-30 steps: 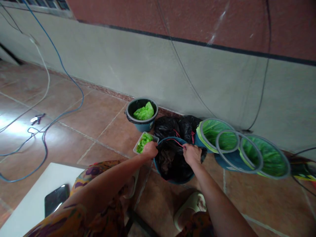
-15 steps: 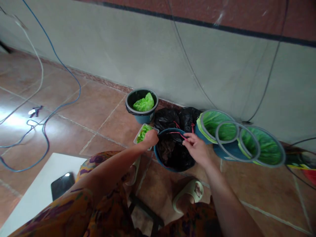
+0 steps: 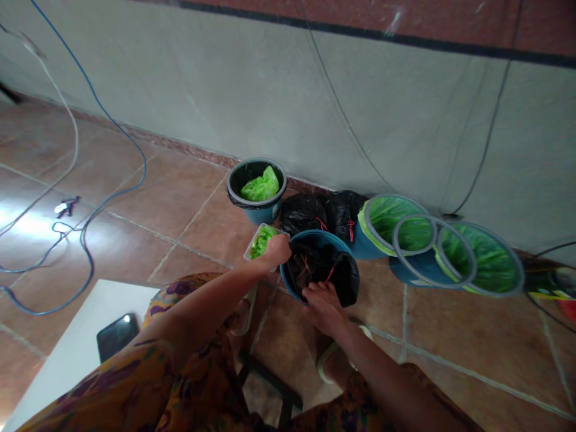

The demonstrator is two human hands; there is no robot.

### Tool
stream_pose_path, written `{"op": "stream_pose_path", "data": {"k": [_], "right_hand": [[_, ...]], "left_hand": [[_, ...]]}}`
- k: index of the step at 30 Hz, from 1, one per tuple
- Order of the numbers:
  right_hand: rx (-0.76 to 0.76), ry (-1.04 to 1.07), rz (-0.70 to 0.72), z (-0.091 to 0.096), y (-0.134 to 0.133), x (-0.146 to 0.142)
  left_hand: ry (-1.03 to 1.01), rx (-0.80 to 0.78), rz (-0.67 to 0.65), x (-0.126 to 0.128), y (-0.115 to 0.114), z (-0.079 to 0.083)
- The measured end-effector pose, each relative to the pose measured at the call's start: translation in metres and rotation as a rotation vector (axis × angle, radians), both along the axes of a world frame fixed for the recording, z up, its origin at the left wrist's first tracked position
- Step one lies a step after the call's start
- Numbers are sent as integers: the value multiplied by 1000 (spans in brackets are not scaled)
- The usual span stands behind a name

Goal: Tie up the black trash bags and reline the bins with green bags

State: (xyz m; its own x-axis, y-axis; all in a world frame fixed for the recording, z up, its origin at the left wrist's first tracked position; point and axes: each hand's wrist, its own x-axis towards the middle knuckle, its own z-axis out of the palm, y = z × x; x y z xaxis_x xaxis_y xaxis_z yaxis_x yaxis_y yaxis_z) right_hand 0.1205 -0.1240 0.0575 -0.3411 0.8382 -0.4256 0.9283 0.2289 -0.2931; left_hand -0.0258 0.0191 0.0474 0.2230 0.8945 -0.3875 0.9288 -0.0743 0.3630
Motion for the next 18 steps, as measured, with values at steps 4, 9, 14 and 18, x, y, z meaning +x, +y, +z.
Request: {"op": "stream_pose_path", "data": {"k": [4,9,14,18], "right_hand": [[3,63,-81,-2,9,3],[120,502,-376,22,32,28],[234,929,-620,48,44,47],[341,1131,-774,57,50,50]], "left_hand": [[-11,-10,9,-1,2,-1],[-44,-20,47,-1,3,-3],[-133,69,141,7,1,9],[-431,92,-98,14,-9,31]]}}
